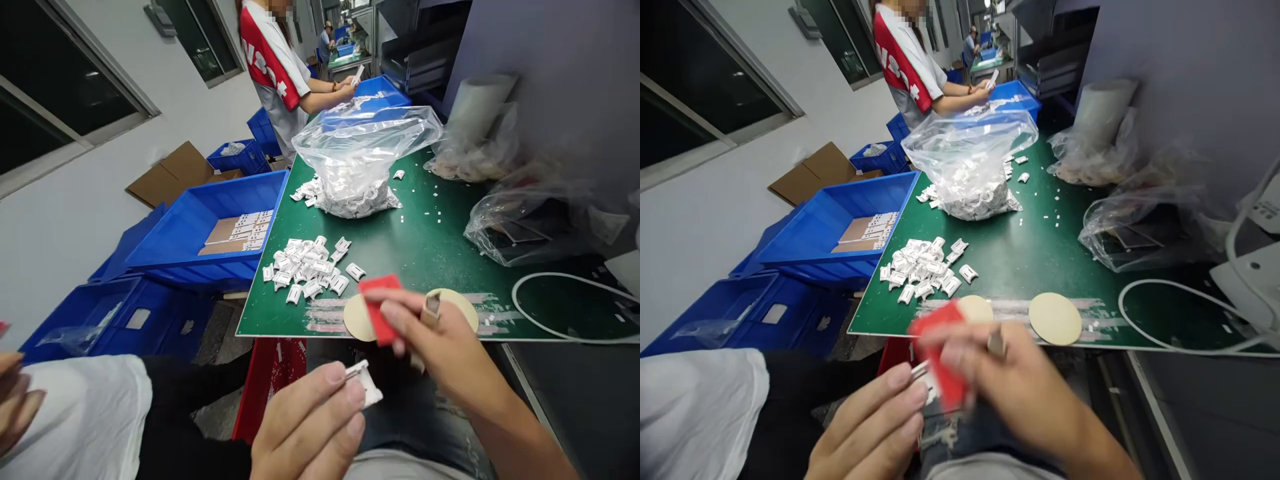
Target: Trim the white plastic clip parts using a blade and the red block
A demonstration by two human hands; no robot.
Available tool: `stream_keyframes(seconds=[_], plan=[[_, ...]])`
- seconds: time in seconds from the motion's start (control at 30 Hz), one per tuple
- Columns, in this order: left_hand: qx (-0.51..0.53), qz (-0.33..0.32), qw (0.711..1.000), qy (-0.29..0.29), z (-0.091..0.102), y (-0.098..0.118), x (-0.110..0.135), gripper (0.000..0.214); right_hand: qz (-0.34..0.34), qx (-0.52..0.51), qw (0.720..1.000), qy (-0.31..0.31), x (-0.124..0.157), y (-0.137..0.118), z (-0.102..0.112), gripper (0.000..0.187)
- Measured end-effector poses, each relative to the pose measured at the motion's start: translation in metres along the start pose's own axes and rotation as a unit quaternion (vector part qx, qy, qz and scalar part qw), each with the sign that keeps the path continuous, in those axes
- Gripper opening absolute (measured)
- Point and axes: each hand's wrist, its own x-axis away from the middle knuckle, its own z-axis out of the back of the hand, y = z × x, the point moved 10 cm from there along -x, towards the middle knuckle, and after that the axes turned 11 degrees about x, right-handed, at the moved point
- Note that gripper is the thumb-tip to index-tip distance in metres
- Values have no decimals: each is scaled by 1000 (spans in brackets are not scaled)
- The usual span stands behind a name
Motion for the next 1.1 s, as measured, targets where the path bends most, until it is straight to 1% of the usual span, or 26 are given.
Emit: stream_keyframes(seconds=[0.03,0.07,0.1,0.17,0.2,0.23,0.3,0.33,0.37,0.4,0.43,0.47,0.53,0.6,0.7,0.77,0.83,0.87,0.9,0.93,0.97,1.03,1.1], plan=[[1,-26,1000,-6,-2,1,-4,8,-1,4,1000,29,4,-2,7,37],[6,-30,999,12,-1,-1,-7,10,-5,7,998,55,8,-3,13,36],[14,-12,999,51,2,-7,-9,12,-13,9,997,75,13,-2,17,36],[36,63,988,137,4,-23,-6,21,-31,4,996,78,21,7,18,38],[47,101,979,170,2,-29,-3,27,-34,-10,997,61,23,13,14,44],[55,134,971,192,-1,-34,1,33,-34,-31,998,35,25,19,8,52],[62,172,958,220,-6,-38,7,39,-27,-79,996,-36,30,29,-9,67],[61,175,958,219,-9,-37,8,39,-26,-92,993,-64,33,32,-16,70],[62,173,959,215,-11,-36,7,38,-28,-85,993,-74,37,35,-19,68],[62,169,961,209,-11,-35,6,37,-30,-56,996,-64,41,37,-18,61],[63,164,963,203,-12,-34,6,38,-24,-7,999,-40,45,35,-14,53],[63,156,966,198,-11,-34,5,38,-5,50,999,-15,49,29,-11,45],[54,136,970,195,-9,-33,5,41,57,155,986,17,56,11,-8,30],[35,102,977,181,-8,-29,6,41,137,223,965,19,61,-8,-13,24],[15,56,987,147,-9,-23,7,37,226,318,921,10,66,-21,-23,31],[11,43,990,137,-9,-21,7,36,272,373,887,17,70,-24,-28,39],[2,38,991,132,-9,-19,6,35,306,414,856,41,74,-27,-31,49],[-5,37,991,128,-9,-17,5,33,318,430,844,47,76,-29,-33,50],[-13,38,992,122,-10,-16,4,31,326,436,837,48,78,-30,-36,49],[-18,44,992,117,-12,-16,3,30,329,430,839,44,79,-31,-37,47],[-16,55,991,120,-13,-17,3,30,326,411,850,40,79,-33,-36,44],[8,87,984,153,-12,-22,6,38,311,345,884,51,78,-37,-28,39],[31,104,974,200,-9,-25,10,54,280,271,919,56,74,-38,-17,33]])
